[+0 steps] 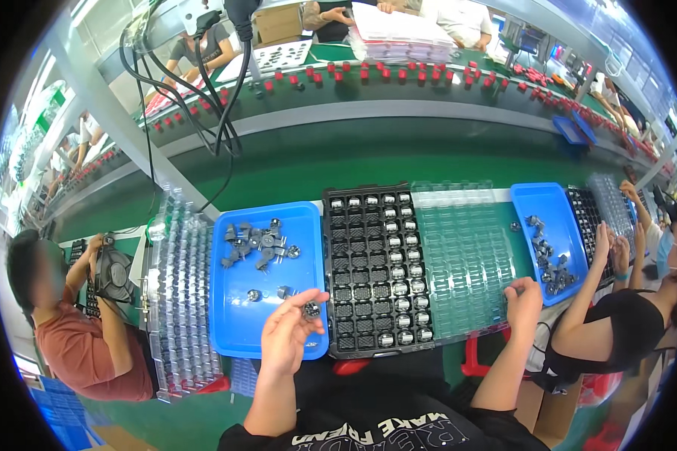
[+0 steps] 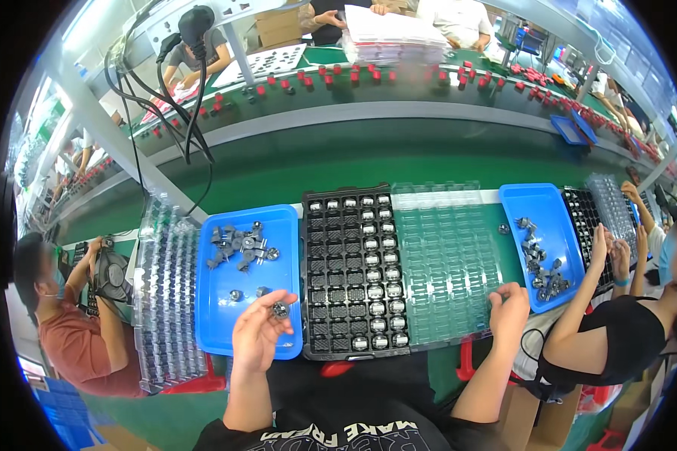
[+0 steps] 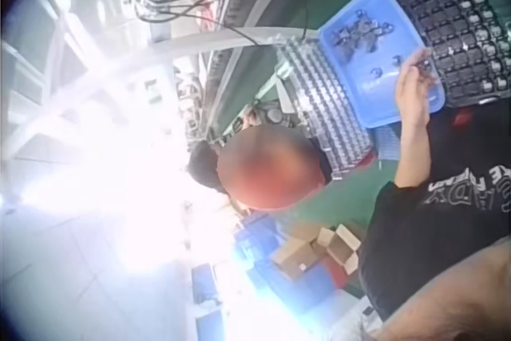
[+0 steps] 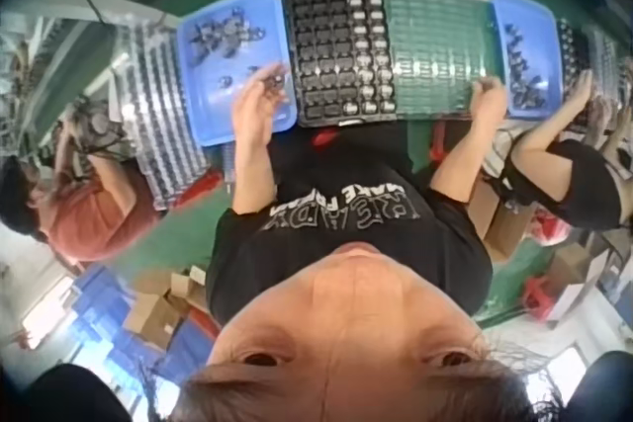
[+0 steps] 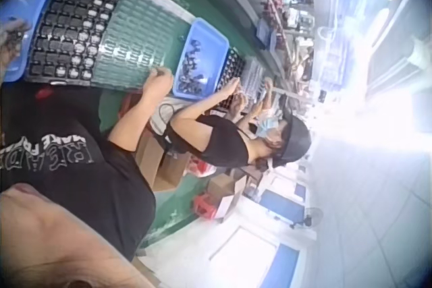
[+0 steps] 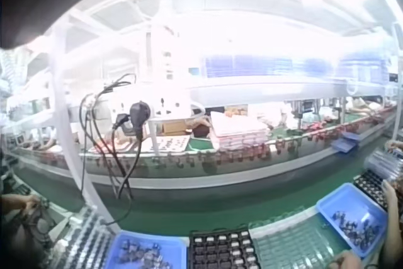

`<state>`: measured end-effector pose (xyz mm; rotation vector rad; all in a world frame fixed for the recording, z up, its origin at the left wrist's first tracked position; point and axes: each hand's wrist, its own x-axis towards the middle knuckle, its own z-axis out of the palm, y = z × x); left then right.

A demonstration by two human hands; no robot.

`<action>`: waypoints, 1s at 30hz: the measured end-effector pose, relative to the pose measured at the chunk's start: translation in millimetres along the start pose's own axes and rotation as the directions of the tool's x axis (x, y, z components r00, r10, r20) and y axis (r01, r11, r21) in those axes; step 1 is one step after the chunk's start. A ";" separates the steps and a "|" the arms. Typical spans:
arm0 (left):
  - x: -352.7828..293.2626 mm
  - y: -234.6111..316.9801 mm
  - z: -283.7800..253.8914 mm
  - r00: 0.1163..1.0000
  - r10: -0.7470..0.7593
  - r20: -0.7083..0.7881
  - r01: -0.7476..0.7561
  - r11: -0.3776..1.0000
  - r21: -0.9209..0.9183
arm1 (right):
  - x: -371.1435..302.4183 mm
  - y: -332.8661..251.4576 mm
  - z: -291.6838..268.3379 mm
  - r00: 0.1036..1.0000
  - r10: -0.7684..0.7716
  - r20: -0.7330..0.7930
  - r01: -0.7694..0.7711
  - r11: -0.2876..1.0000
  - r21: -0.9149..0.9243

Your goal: The person is manually placing small electronic components from a blue storage tray into a black compartmentalized grid tray on an assembly line.

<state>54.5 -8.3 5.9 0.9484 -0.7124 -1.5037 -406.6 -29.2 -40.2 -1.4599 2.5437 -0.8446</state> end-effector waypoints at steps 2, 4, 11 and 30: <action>0.6 -1.5 -1.9 1.000 -0.019 0.016 0.019 1.000 -0.003 | 4.7 -0.5 -0.3 0.997 0.060 0.045 -0.060 0.998 0.001; 1.0 -2.8 -1.5 1.000 -0.015 0.002 0.015 1.000 0.011 | 5.1 -1.2 0.6 1.000 0.016 0.025 -0.016 1.000 0.004; 1.2 -4.8 -2.7 1.000 0.002 -0.026 -0.002 1.000 0.017 | -1.9 10.6 -3.3 0.977 -0.208 -0.045 0.210 0.977 0.037; 0.6 -5.6 11.2 0.996 -0.087 0.030 0.088 0.994 -0.061 | -46.2 -105.2 8.8 0.962 -0.196 0.189 -0.071 0.489 0.869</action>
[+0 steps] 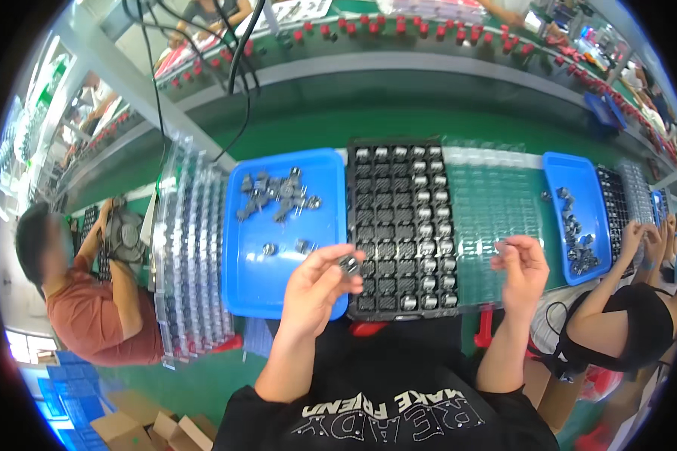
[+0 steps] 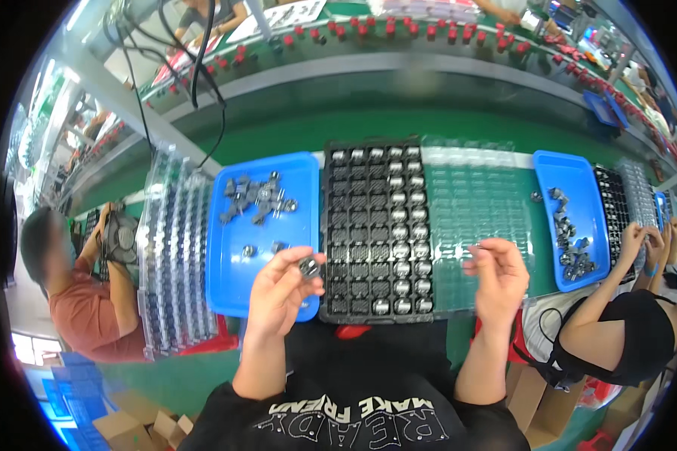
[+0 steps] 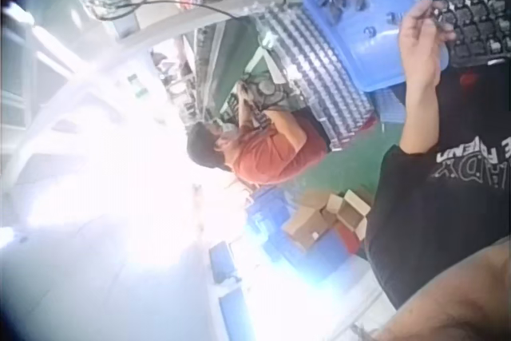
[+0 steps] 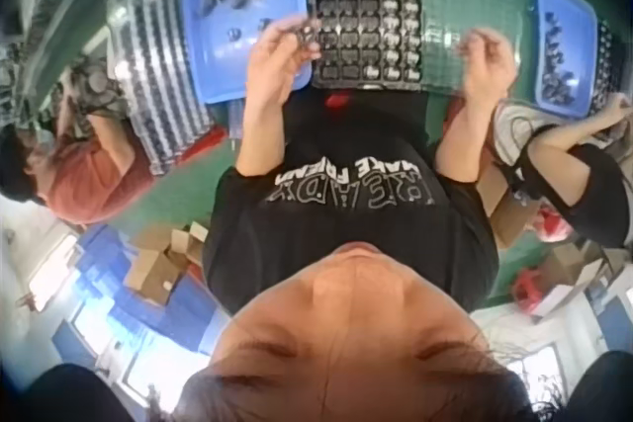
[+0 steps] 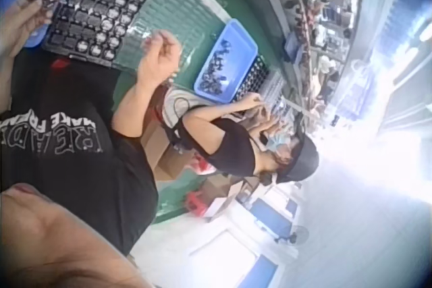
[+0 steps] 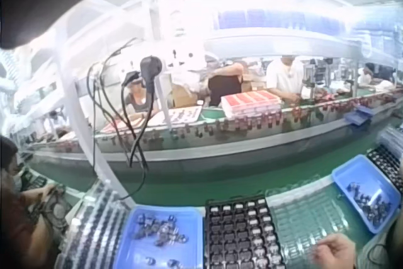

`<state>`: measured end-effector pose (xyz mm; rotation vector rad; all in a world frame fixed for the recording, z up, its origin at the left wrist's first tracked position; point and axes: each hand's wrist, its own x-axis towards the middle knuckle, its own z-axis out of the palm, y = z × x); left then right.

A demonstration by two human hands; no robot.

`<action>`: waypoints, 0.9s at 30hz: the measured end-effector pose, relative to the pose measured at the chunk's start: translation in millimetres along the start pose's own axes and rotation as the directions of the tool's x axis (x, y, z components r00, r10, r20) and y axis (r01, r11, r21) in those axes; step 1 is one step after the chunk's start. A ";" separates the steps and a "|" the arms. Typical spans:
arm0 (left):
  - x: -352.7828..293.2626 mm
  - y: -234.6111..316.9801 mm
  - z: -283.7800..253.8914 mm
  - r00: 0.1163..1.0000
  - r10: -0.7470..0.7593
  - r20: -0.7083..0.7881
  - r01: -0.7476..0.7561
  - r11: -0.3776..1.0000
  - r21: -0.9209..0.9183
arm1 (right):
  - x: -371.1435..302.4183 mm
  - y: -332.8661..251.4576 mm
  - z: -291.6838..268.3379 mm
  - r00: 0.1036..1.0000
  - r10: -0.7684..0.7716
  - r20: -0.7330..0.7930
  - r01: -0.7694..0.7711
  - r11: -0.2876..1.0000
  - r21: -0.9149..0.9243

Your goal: The person is manually placing small electronic components from a blue storage tray into a black compartmentalized grid tray on an assembly line.

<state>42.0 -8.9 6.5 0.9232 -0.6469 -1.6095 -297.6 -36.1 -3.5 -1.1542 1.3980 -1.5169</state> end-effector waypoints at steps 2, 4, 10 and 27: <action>2.9 -2.1 6.7 0.983 0.086 0.160 -0.086 0.996 -0.005 | -16.0 -18.8 37.9 0.984 -0.037 0.175 0.014 0.991 0.132; 3.2 -4.1 12.9 0.979 0.108 0.174 -0.104 0.994 -0.029 | -29.5 -35.8 68.1 0.933 0.017 0.360 -0.111 0.963 0.244; -4.8 -2.6 32.6 0.962 0.188 0.199 -0.189 0.982 -0.017 | -40.2 -65.1 114.6 0.810 -0.377 0.449 0.429 0.903 -0.014; -18.9 0.2 23.9 0.957 0.218 0.192 -0.234 0.970 0.068 | -45.0 -67.5 126.2 0.691 -0.525 0.498 0.660 0.739 -0.137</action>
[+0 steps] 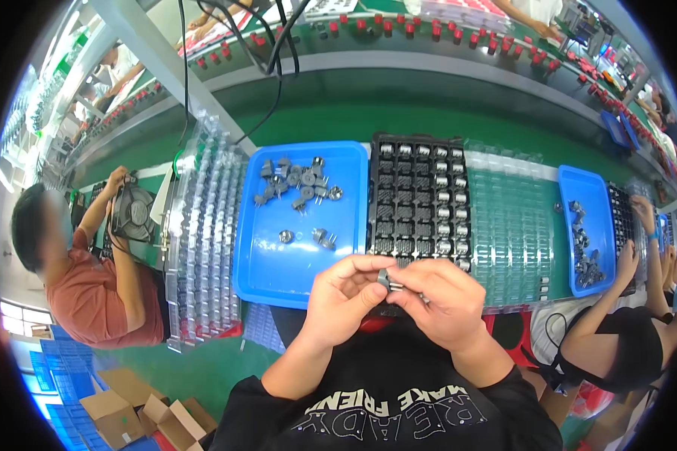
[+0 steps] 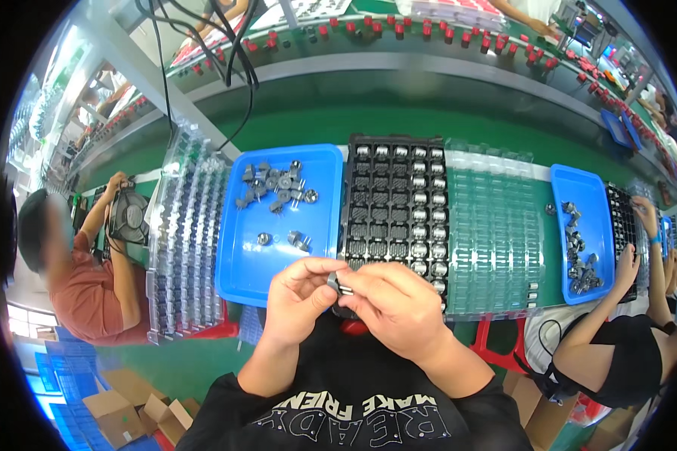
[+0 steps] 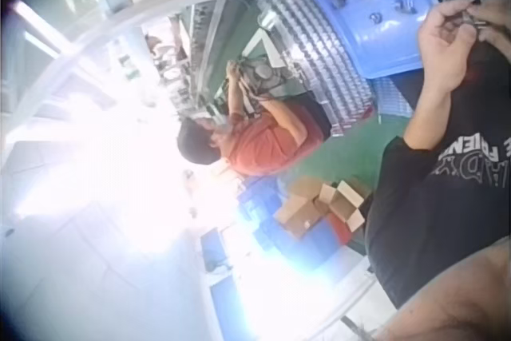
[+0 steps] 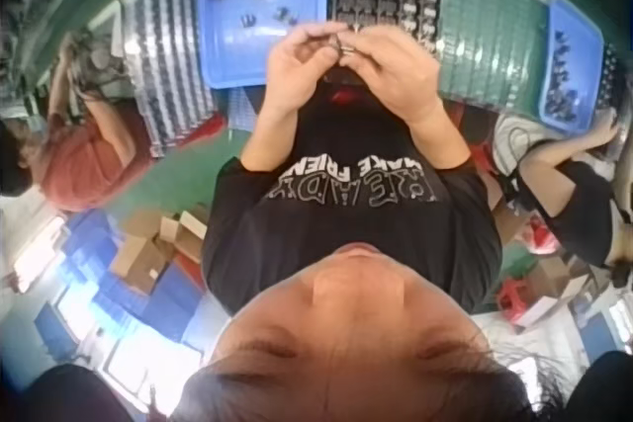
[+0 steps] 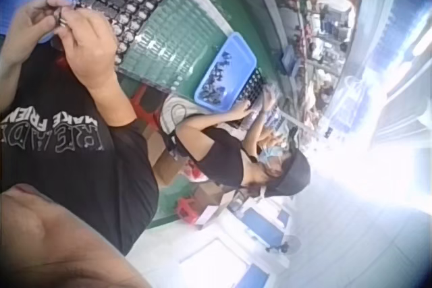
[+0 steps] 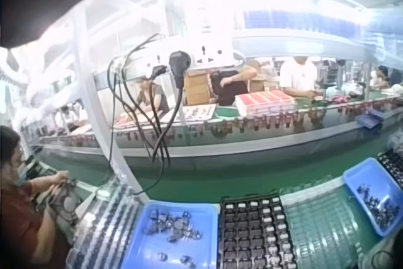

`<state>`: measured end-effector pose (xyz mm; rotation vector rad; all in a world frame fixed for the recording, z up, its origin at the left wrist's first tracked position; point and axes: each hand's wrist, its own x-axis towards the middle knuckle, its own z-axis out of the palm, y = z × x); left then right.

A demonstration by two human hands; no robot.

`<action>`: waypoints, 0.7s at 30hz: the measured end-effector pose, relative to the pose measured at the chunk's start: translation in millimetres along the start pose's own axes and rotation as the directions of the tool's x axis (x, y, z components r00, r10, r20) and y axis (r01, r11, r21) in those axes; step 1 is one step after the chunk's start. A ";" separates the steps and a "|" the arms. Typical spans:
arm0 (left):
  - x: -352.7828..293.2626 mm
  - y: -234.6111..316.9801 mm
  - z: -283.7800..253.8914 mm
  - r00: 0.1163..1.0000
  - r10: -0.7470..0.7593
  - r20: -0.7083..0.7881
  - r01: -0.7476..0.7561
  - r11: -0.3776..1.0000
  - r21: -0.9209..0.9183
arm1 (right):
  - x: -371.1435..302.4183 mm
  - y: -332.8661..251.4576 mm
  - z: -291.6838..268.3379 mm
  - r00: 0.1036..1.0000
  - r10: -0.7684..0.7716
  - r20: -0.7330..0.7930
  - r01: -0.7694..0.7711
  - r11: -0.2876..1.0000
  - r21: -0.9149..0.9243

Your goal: The person is manually placing small electronic components from a blue storage tray into a black compartmentalized grid tray on an assembly line.

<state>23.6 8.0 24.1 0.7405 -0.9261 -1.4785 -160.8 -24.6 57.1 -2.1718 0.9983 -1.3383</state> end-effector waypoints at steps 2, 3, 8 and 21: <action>-3.0 -1.9 1.1 1.000 -0.030 0.001 0.030 1.000 -0.008 | -1.4 0.6 -0.3 0.999 0.011 0.033 -0.014 0.998 0.067; -2.9 -2.6 2.5 1.000 -0.012 0.005 0.012 1.000 -0.028 | 2.9 -3.6 -5.1 0.996 0.059 0.061 -0.065 0.993 0.103; -8.0 -10.0 15.1 0.993 0.119 0.000 -0.111 0.931 0.349 | -22.8 17.3 -11.2 0.844 0.442 0.302 -0.529 0.597 0.603; 30.9 -13.7 -65.1 0.969 0.214 -0.120 0.136 -0.063 0.989 | -58.8 46.3 -8.5 0.933 0.296 0.205 -0.178 0.874 -0.453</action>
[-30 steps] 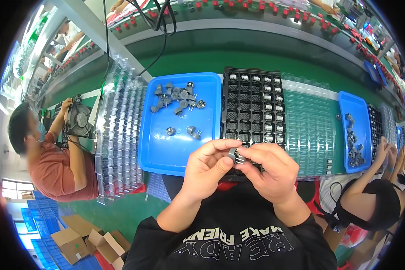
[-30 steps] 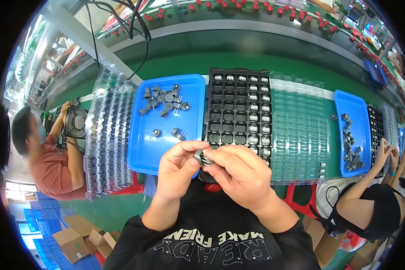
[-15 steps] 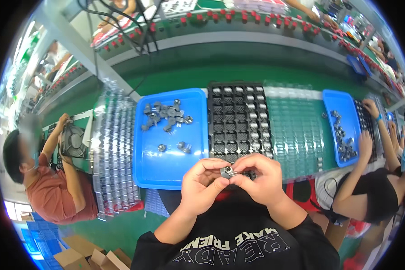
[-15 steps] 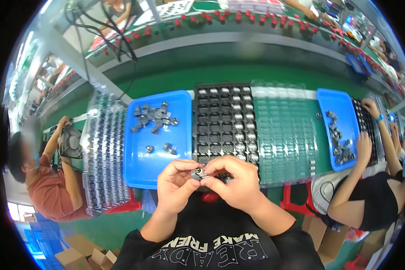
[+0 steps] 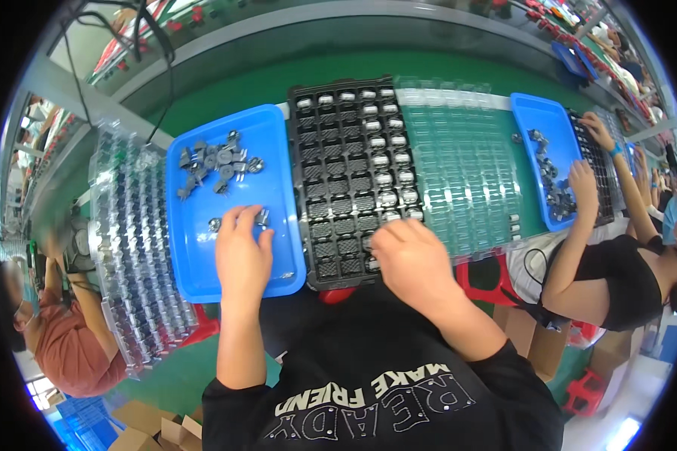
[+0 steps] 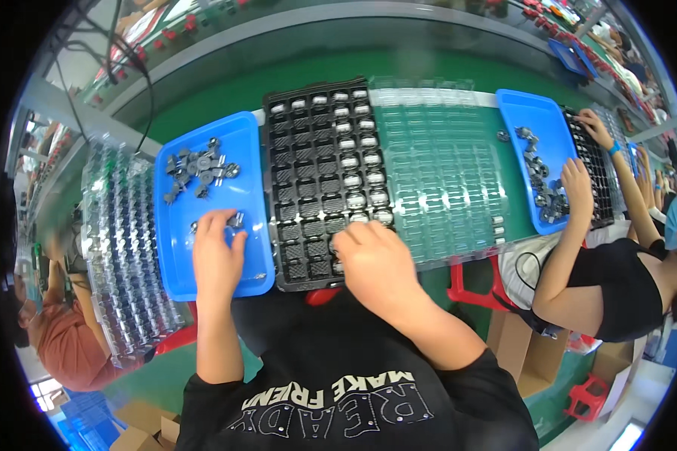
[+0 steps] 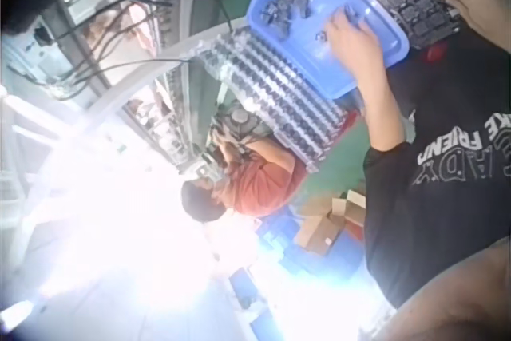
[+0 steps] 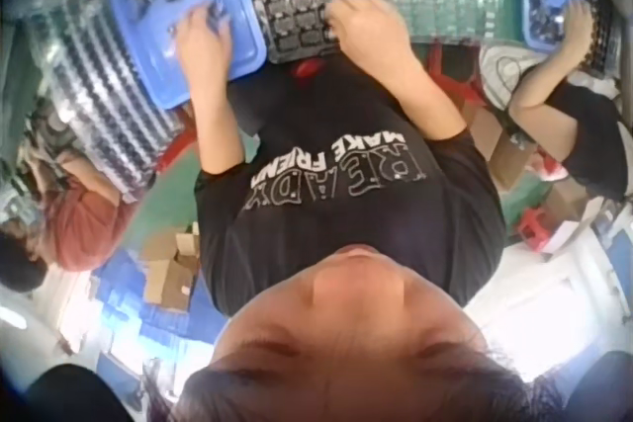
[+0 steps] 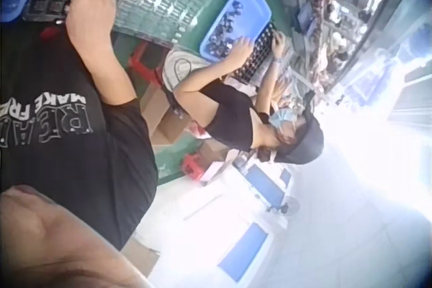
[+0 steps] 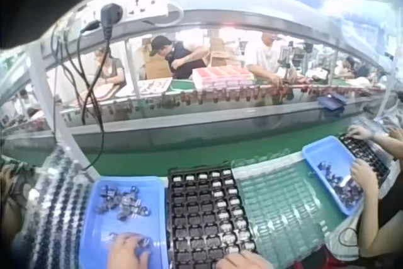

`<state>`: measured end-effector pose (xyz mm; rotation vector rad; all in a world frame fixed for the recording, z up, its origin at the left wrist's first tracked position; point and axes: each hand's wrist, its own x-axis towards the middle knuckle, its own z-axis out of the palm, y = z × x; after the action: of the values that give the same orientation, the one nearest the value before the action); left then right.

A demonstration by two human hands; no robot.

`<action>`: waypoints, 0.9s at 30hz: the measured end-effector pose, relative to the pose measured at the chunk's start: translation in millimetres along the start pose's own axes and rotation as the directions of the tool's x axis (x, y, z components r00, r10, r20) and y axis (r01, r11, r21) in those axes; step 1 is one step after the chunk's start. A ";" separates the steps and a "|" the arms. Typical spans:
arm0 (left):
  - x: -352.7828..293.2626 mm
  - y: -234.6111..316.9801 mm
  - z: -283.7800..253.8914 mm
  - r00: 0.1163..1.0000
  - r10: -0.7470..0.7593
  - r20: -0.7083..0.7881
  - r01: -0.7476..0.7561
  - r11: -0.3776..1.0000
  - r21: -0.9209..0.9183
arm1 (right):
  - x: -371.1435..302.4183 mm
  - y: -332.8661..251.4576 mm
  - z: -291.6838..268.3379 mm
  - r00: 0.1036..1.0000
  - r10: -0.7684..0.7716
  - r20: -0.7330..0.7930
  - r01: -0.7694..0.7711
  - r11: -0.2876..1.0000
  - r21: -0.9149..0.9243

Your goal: The person is manually placing small electronic components from a blue storage tray into a black compartmentalized grid tray on an assembly line.

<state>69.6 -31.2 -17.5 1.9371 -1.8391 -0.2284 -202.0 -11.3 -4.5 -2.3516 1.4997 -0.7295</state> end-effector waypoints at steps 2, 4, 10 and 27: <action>2.8 -7.8 11.6 0.997 0.019 -0.069 -0.018 1.000 0.021 | 3.1 3.1 10.1 0.998 -0.038 0.048 0.043 0.994 -0.097; 3.9 -15.7 9.9 0.999 -0.004 -0.047 0.006 0.999 0.054 | 7.1 -0.1 8.1 0.992 -0.051 0.113 0.060 0.996 -0.073; -2.3 -23.2 -0.5 0.983 0.014 -0.185 -0.019 0.999 -0.028 | -13.5 54.9 -59.9 0.928 0.328 -0.179 -0.339 0.940 -0.034; 5.1 -20.2 19.3 0.967 -0.206 -0.152 0.098 0.847 -0.522 | -79.6 172.6 -94.0 0.670 0.657 -0.345 -0.686 0.726 0.050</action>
<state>80.2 -40.3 -42.3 1.6539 -1.3192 -0.4976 -412.8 -10.0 -27.8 -1.5218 2.3856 -0.8910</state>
